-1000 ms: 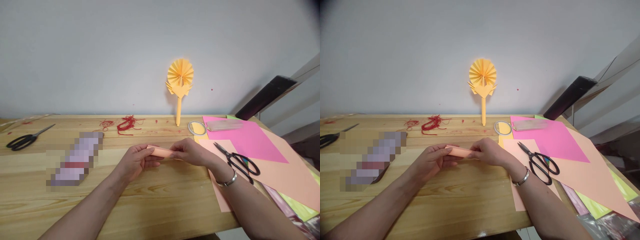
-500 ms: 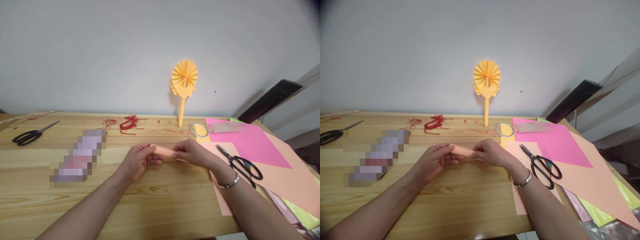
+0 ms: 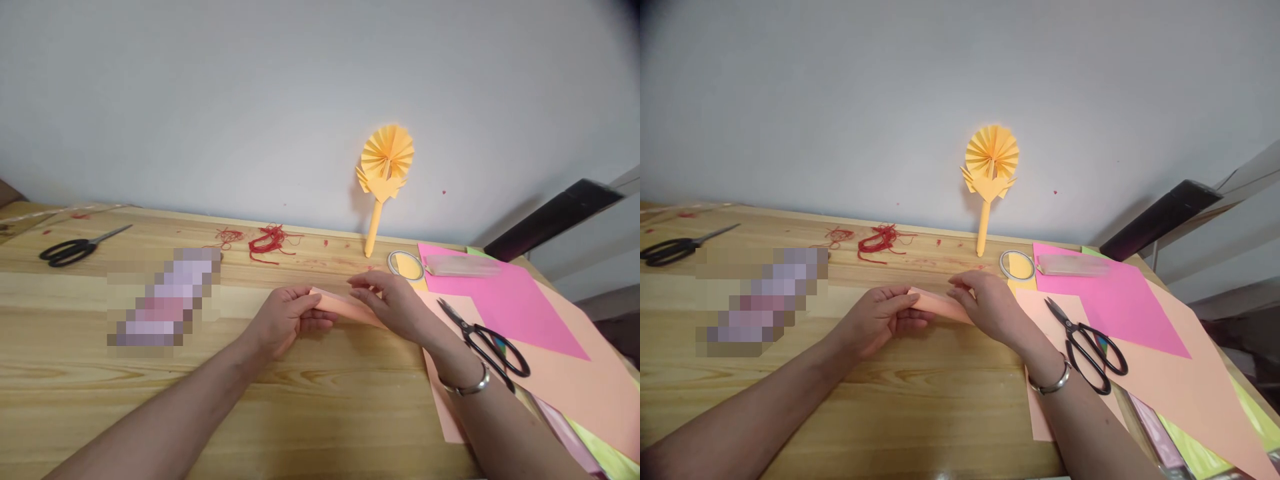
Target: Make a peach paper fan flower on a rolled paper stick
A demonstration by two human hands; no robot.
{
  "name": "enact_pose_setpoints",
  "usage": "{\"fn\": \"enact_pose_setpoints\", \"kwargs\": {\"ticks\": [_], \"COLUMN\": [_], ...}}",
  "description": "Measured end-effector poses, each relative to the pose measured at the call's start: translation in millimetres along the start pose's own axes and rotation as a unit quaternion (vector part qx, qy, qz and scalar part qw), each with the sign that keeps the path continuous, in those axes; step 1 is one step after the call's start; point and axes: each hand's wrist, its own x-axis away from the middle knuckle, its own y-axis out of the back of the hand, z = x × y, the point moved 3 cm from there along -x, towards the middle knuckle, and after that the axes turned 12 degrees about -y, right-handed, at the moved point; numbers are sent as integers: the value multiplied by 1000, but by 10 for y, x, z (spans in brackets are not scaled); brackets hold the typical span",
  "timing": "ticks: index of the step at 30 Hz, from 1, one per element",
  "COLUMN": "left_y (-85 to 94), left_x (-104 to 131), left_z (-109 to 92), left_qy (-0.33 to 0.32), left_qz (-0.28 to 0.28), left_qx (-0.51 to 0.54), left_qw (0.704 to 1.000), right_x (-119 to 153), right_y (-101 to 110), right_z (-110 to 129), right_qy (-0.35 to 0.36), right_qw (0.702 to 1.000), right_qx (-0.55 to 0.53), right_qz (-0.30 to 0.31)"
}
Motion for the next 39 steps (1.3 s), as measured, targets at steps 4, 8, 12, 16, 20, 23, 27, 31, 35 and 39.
{"fn": "enact_pose_setpoints", "kwargs": {"ticks": [4,8,12,16,20,23,27,31,35,39], "left_y": [-24,-46,-58,-78,-96,-114,-141,-161,-168,-165], "left_x": [25,39,38,52,75,90,109,130,143,146], "left_z": [-2,-17,-36,-41,-34,-39,-47,-39,-37,-27], "left_qy": [-1,-13,-14,-19,-31,-36,-41,-40,-45,-49], "left_qz": [18,51,51,56,63,68,79,93,99,99], "left_qx": [0,-1,-5,-18,-31,-37,-40,-40,-43,-45], "left_qw": [1000,999,999,998,997,996,995,994,993,993], "right_x": [-21,-40,-61,-62,-41,-24,-9,-6,-6,-9], "right_y": [-74,-172,-202,-168,-127,-109,-117,-128,-135,-143], "right_z": [266,511,601,575,527,530,559,570,554,546], "right_qy": [59,43,-7,8,42,64,80,87,86,78], "right_qw": [997,995,984,972,967,965,957,951,949,948], "right_qx": [35,84,171,227,242,247,273,290,296,299], "right_qz": [-39,16,49,60,75,67,64,68,71,74]}}
